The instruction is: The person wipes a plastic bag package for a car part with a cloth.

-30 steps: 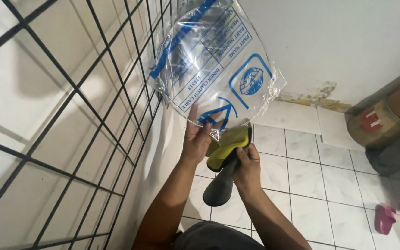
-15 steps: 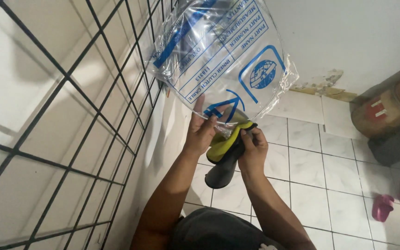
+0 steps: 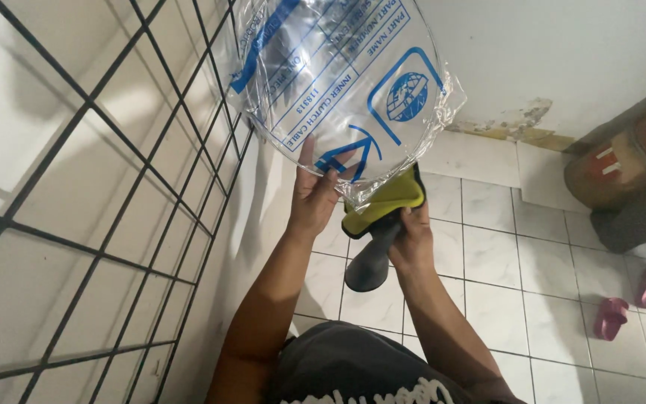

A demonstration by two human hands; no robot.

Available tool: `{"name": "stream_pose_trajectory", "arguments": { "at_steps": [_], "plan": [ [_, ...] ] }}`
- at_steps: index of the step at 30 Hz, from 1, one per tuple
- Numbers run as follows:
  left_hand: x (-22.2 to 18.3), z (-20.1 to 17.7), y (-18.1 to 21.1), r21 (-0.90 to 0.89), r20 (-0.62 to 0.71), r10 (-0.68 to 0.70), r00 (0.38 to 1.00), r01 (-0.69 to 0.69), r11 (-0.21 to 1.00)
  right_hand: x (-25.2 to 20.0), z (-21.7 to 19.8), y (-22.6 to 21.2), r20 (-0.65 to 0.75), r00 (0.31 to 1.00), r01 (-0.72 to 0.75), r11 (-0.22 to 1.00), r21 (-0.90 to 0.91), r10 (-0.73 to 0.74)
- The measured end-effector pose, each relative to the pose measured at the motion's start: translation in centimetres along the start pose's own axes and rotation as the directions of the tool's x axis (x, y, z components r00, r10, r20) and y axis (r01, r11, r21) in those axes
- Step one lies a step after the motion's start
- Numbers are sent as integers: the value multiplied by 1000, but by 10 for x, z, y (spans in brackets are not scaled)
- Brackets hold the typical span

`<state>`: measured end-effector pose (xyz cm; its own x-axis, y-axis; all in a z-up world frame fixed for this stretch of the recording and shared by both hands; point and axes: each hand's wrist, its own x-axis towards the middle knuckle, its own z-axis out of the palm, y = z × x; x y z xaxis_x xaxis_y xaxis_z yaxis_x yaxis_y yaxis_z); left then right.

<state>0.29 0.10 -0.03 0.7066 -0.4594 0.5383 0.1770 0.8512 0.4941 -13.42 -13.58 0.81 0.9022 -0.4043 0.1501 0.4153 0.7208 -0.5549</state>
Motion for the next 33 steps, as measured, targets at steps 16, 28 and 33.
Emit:
{"name": "stream_pose_trajectory", "arguments": {
  "at_steps": [16, 28, 33],
  "plan": [
    [-10, 11, 4, 31, -35, -27, 999, 28, 999, 22, -4, 14, -222, 957, 123, 953, -276, -187],
    [-13, 4, 2, -34, -33, -66, 997, 65, 997, 40, -19, -53, -117, 958, 249, 962, -114, -262],
    [-11, 5, 2, -17, -53, -32, 998, 31, 999, 10, -8, -31, 41, 996, 74, 992, 99, -78]
  ]
}}
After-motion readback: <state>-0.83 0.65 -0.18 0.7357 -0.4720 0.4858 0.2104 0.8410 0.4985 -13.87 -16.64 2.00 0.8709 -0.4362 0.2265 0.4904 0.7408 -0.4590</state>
